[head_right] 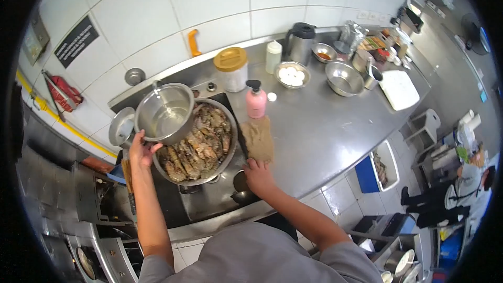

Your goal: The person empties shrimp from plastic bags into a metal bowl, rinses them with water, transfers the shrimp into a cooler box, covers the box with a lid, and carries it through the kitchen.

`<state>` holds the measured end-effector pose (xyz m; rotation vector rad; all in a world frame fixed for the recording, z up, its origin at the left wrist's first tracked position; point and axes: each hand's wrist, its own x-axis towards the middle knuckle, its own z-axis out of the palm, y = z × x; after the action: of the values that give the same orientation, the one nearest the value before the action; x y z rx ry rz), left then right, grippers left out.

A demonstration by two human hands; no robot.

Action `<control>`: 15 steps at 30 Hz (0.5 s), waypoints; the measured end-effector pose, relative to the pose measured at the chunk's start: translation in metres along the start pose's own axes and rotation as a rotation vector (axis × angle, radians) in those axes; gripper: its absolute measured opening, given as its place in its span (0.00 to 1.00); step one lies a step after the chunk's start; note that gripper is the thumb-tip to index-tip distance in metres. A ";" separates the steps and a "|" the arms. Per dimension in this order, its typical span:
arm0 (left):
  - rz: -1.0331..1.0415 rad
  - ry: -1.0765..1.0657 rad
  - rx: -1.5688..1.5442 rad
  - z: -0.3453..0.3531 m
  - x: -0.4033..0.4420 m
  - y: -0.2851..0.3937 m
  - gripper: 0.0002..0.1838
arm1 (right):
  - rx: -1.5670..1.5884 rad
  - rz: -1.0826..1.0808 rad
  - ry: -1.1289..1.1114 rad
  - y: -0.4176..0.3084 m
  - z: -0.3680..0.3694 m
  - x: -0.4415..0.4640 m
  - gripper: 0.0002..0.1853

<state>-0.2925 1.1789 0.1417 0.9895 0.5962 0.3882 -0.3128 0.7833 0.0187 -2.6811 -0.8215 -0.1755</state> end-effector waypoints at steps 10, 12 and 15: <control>0.007 -0.016 0.018 -0.005 0.001 -0.001 0.25 | 0.337 0.048 -0.234 0.075 -0.004 0.015 0.07; 0.024 0.012 0.033 -0.003 -0.005 0.001 0.25 | 0.481 0.040 -0.145 0.103 -0.007 0.016 0.06; 0.027 -0.014 0.024 -0.005 -0.001 0.001 0.21 | 0.991 0.375 -0.142 0.105 -0.088 0.025 0.04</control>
<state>-0.2963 1.1821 0.1406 1.0231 0.5764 0.3986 -0.2344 0.6837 0.0778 -1.8420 -0.2810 0.4127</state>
